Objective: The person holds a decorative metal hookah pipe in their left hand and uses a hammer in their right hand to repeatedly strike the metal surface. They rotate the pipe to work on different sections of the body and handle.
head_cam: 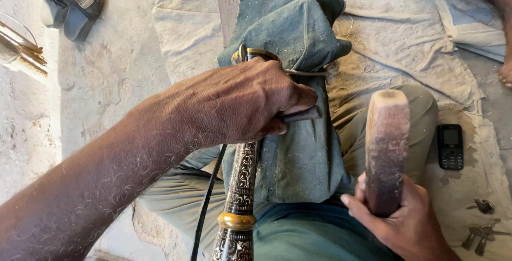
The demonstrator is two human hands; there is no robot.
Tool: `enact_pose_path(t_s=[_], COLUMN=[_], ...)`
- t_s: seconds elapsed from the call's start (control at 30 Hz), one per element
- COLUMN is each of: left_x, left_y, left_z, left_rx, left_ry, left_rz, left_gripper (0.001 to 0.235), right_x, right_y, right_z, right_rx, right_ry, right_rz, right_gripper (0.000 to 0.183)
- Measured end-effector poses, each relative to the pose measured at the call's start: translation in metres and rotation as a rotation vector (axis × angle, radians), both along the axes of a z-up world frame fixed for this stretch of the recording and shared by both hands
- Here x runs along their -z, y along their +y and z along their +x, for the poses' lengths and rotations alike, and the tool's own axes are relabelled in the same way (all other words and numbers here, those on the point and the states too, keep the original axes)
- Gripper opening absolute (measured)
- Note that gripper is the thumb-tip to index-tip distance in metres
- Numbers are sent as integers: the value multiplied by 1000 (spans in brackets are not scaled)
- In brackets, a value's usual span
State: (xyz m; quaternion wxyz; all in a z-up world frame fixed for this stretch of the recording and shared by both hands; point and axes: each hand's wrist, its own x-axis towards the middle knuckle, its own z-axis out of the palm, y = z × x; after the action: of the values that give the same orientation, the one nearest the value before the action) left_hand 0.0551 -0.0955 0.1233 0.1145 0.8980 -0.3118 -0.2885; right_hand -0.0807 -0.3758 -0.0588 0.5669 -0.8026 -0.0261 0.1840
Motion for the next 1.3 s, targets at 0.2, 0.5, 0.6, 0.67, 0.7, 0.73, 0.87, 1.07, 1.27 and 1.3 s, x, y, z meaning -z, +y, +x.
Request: enact_pose_path(t_s=[0.2, 0.5, 0.6, 0.67, 0.7, 0.73, 0.87, 1.07, 1.27, 1.3], left_x=[4, -2, -4, -4, -4, -4, 0, 3, 4, 3], left_y=[1, 1, 1, 1, 1, 2, 1, 3, 5, 5], left_z=[-2, -1, -2, -2, -3, -2, -2, -2, -4, -2], left_rx=[17, 41, 31, 21, 22, 24, 47, 30, 38, 45], left_ry=[1, 10, 22, 2, 7, 13, 2, -5, -20, -13], left_rz=[30, 21, 10, -13, -9, -6, 56, -36, -32, -41], left_gripper=[29, 27, 33, 31, 33, 35, 38, 34, 34, 35], right_x=[5, 0, -7, -11, -13, -16, -23, -20, -5, -3], right_y=[-4, -7, -8, -9, -10, -9, -7, -3, -5, -4], right_z=[-7, -8, -2, 3, 6, 7, 10, 7, -4, -5], right_rx=[-61, 25, -72, -64, -12, 40, -108, -152, -10, 54], right_ry=[-158, -168, -109, -70, -75, -79, -190, -38, -111, -132], right_rz=[-89, -160, -303, -220, -68, 85, -249, -512, -310, -265], right_gripper=[42, 40, 44, 43, 40, 37, 44, 45, 45, 41])
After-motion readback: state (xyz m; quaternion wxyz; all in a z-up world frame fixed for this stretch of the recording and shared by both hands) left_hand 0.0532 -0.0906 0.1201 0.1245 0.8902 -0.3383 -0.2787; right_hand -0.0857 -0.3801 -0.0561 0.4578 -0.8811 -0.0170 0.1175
